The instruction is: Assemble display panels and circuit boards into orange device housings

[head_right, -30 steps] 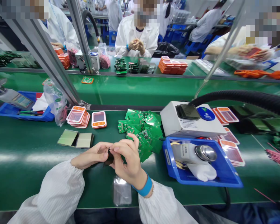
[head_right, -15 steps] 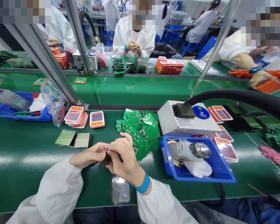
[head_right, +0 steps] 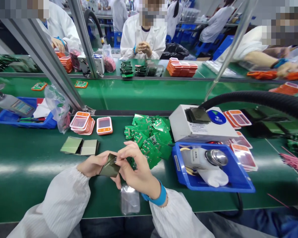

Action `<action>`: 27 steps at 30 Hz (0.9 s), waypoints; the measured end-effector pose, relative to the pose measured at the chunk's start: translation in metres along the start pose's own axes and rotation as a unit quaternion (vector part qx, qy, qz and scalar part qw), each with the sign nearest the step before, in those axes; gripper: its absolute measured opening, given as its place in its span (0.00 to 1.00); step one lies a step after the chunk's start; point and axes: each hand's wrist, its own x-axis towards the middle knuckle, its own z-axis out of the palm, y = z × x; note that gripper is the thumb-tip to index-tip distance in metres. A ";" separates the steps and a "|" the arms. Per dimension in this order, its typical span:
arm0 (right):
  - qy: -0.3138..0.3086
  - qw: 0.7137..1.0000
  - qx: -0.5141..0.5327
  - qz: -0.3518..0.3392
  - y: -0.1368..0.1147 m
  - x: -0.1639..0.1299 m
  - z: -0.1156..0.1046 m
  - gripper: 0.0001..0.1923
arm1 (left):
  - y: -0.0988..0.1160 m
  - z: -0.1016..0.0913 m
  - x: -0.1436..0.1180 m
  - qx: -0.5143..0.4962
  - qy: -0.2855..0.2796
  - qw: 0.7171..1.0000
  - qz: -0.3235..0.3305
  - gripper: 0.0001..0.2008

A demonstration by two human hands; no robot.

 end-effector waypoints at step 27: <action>-0.027 0.962 0.226 0.152 -0.010 0.010 -0.031 0.12 | -0.002 0.000 -0.001 -0.127 -0.096 0.987 0.001 0.33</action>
